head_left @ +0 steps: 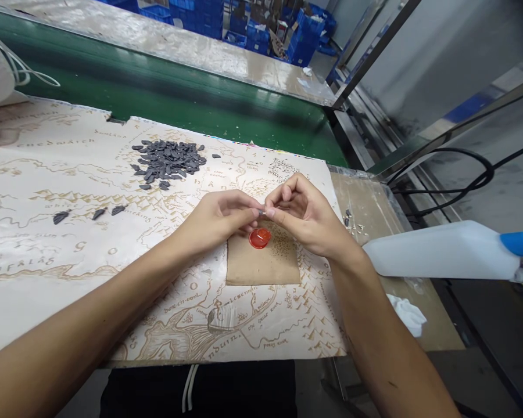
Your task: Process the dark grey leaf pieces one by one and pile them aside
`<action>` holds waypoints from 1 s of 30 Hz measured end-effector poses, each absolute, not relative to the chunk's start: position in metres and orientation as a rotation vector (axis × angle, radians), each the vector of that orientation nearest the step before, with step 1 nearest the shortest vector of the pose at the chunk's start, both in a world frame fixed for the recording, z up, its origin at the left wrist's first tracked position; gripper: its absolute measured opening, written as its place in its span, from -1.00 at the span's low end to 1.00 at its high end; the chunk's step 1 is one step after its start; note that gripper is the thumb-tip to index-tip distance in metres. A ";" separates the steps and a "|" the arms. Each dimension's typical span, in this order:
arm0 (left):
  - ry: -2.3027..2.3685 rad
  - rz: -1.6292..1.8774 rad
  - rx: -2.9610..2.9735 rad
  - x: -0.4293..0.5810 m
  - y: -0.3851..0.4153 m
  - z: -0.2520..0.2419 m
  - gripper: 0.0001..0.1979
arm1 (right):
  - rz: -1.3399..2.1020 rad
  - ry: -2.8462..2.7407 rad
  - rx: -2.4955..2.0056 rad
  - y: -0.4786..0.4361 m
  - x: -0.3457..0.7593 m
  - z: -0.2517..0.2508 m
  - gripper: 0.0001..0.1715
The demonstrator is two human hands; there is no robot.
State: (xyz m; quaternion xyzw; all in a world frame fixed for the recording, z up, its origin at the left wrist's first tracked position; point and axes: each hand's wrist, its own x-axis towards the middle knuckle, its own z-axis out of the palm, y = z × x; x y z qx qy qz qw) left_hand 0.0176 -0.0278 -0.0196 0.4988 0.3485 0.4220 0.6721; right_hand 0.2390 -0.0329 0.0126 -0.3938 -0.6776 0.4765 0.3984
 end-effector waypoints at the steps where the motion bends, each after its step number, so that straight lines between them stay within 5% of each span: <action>1: 0.783 0.949 1.121 0.018 -0.028 -0.020 -0.86 | 1.206 -1.716 -0.996 -0.033 0.239 0.013 -0.35; 30: 0.780 0.987 1.132 0.019 -0.030 -0.015 -0.75 | 1.169 -1.671 -0.970 -0.036 0.234 0.015 -0.49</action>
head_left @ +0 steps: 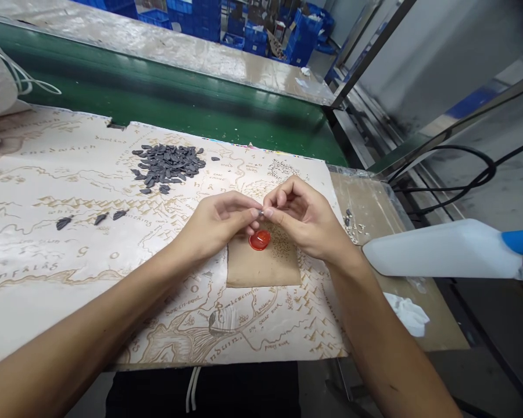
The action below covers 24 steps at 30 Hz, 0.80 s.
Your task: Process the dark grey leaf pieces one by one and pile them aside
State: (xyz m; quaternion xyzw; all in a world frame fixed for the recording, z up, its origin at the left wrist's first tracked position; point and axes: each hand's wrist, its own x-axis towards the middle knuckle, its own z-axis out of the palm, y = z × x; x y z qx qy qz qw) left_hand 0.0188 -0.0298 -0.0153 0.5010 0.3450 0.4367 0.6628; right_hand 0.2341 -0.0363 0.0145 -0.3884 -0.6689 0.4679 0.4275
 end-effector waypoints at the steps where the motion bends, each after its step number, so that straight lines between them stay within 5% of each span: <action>1: 0.797 0.986 1.152 0.017 -0.029 -0.012 -0.75 | 1.164 -1.661 -0.975 -0.034 0.238 0.017 -0.52; 9: 1.593 0.984 1.778 -0.058 -0.037 -0.001 -0.79 | 0.611 -1.503 -1.559 0.003 0.290 0.011 -0.90; 24: 2.233 0.898 1.991 -0.133 -0.080 -0.051 -0.56 | 0.469 -1.892 -1.881 0.019 0.250 0.001 -0.75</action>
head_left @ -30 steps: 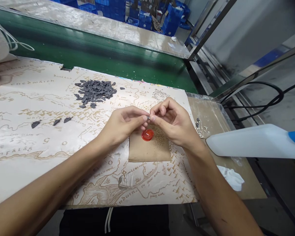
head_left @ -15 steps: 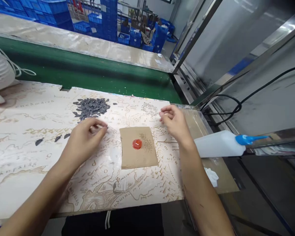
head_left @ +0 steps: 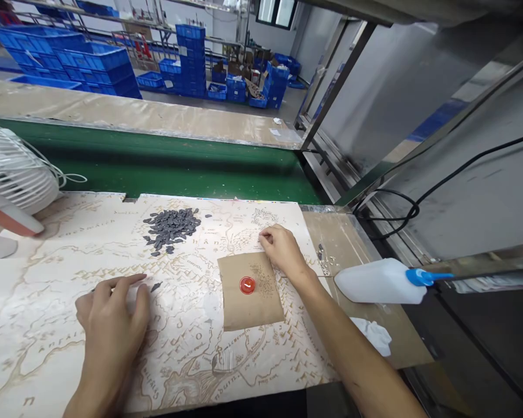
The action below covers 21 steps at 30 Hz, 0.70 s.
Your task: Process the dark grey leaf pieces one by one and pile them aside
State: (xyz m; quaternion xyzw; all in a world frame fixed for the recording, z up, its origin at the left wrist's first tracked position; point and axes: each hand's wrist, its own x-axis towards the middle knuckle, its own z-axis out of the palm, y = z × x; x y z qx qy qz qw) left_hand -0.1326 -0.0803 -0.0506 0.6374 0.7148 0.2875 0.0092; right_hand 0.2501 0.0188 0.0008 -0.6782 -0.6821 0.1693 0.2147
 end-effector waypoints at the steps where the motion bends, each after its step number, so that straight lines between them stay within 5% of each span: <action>1: 2.258 0.880 1.991 -0.133 -0.077 -0.050 -0.55 | 0.470 -1.908 -1.889 0.019 0.249 0.002 -0.77; 6: 2.359 0.713 1.980 -0.115 -0.064 -0.030 -0.45 | 0.499 -1.974 -1.954 0.024 0.241 0.008 -0.73; 21: 2.370 0.716 1.821 -0.136 -0.071 -0.032 -0.63 | 0.539 -2.066 -2.016 0.027 0.243 0.013 -0.67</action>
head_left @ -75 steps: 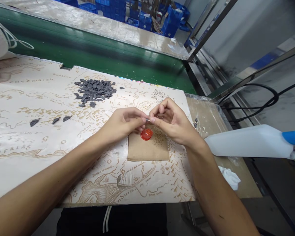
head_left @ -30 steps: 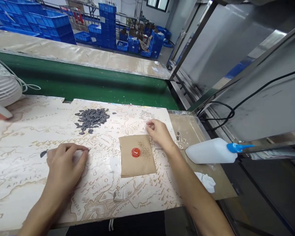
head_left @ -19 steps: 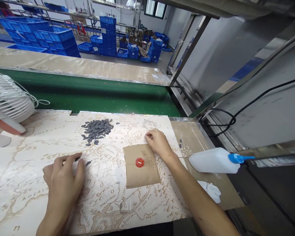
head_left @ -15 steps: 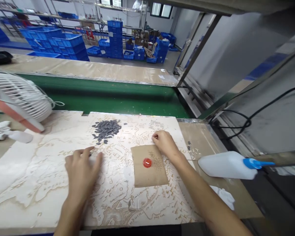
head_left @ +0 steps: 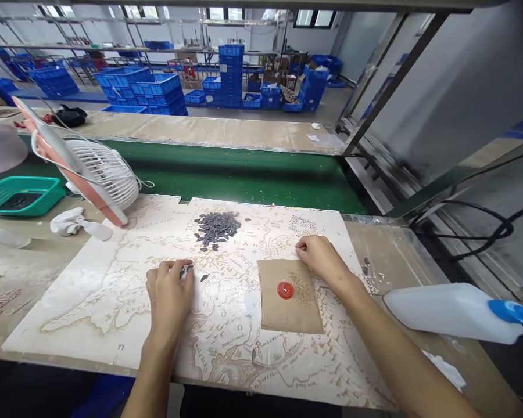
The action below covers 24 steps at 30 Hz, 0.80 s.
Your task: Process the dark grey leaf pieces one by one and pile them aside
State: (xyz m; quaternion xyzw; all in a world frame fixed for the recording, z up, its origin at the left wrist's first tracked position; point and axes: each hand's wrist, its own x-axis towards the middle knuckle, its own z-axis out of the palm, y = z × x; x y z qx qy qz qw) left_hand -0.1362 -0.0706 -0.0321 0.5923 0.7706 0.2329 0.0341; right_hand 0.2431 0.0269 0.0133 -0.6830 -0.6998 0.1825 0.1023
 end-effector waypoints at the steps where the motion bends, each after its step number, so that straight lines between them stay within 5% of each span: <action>1: 2.358 0.712 1.812 -0.140 -0.070 -0.035 -0.64 | 0.543 -2.070 -2.014 0.028 0.244 0.013 -0.68; 9: 2.300 0.716 1.784 -0.148 -0.064 -0.044 -0.67 | 0.560 -2.038 -1.993 0.037 0.250 0.005 -0.83; 17: 2.402 0.687 1.779 -0.137 -0.065 -0.031 -0.56 | 0.539 -1.965 -1.886 0.026 0.273 0.005 -0.68; 24: 2.271 0.675 1.980 -0.096 -0.075 -0.017 -0.56 | 0.515 -1.945 -1.891 0.019 0.266 0.002 -0.77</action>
